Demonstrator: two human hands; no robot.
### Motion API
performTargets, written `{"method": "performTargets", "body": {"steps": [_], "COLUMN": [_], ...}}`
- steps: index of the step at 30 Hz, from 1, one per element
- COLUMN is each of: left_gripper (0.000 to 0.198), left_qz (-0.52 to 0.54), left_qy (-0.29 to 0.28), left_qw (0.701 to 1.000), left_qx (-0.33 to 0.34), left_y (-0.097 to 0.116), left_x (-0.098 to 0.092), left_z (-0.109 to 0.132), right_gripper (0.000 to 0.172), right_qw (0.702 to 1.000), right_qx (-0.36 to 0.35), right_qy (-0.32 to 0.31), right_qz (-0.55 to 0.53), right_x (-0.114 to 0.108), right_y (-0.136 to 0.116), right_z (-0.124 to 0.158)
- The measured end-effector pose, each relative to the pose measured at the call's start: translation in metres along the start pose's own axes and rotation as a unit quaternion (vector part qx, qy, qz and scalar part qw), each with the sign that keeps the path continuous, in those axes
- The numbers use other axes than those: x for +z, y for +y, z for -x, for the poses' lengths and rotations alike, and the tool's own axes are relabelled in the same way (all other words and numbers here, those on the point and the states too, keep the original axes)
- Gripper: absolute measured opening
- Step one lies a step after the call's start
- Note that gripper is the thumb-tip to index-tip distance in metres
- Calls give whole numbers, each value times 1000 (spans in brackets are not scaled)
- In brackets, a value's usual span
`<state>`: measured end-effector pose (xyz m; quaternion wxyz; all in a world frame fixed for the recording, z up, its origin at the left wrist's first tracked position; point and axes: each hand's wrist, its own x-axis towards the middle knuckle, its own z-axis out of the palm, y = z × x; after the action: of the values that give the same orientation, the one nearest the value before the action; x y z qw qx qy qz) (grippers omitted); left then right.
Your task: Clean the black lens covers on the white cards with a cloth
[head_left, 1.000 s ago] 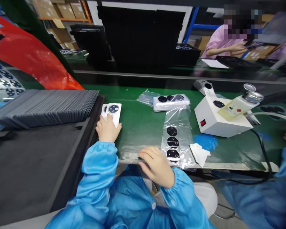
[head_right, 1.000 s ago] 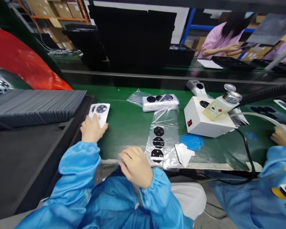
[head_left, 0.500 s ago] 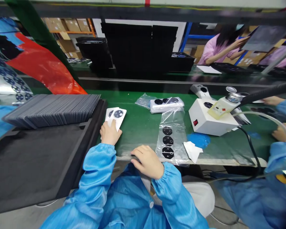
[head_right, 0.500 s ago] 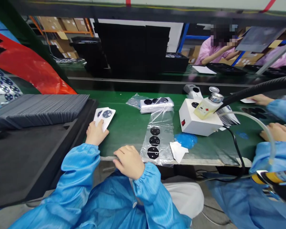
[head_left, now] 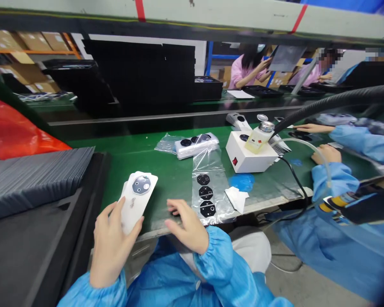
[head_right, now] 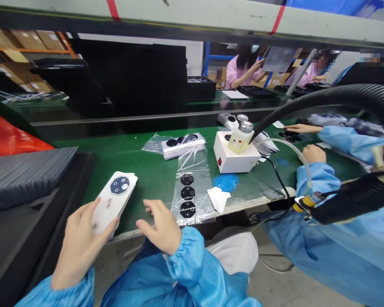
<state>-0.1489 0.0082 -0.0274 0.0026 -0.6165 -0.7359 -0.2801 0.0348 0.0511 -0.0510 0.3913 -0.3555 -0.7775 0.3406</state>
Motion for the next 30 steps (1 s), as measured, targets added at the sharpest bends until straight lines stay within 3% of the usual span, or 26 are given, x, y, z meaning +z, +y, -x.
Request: {"method": "performTargets", "body": {"steps": [2,4,6,7,9,12,13,15,17,19,22,25,27,30], "left_gripper": [65,76,90,93,90,70,64,55,53,61,75,80,78,76], "left_qz": [31,62,151,229,406,594,625,651,654,661,679,693,689,654], "left_qy": [7,-38,-126,-177,-278,-393,-406,-418,-422,-426,-416,-404,-404,-404], "left_qw": [999,995,978,956,871,697,655,610,600,582,538,510,516,554], "left_qx": [27,65,72,57,10,-85,-122,-170,-185,-210,-277,-309,-309,-319], "left_y": [22,43,61,68,80,100,107,120,131,138,144,147,146,143], "left_x": [1,7,14,17,23,31,34,39,42,39,29,20,20,25], "left_z": [11,24,32,33,30,23,23,27,32,36,35,34,35,36], "right_gripper": [50,42,29,26,26,28,30,42,50,42,33,38,38,34], "right_qw": [995,979,958,952,949,948,953,955,924,897,898,897,895,883], "right_qx": [30,67,104,119,140,159,161,154,123,57,-33,-51,-54,-64], "right_qy": [53,114,170,184,174,150,165,250,331,336,266,252,250,249], "right_qz": [-74,-157,-206,-213,-225,-232,-198,-43,149,283,349,360,365,392], "right_x": [-6,-17,-32,-41,-56,-73,-76,-82,-89,-95,-100,-99,-97,-97], "right_y": [-1,-3,-8,-10,-15,-18,-18,-19,-20,-23,-27,-27,-27,-28], "right_z": [0,3,10,15,28,48,54,62,68,71,75,76,75,72]}}
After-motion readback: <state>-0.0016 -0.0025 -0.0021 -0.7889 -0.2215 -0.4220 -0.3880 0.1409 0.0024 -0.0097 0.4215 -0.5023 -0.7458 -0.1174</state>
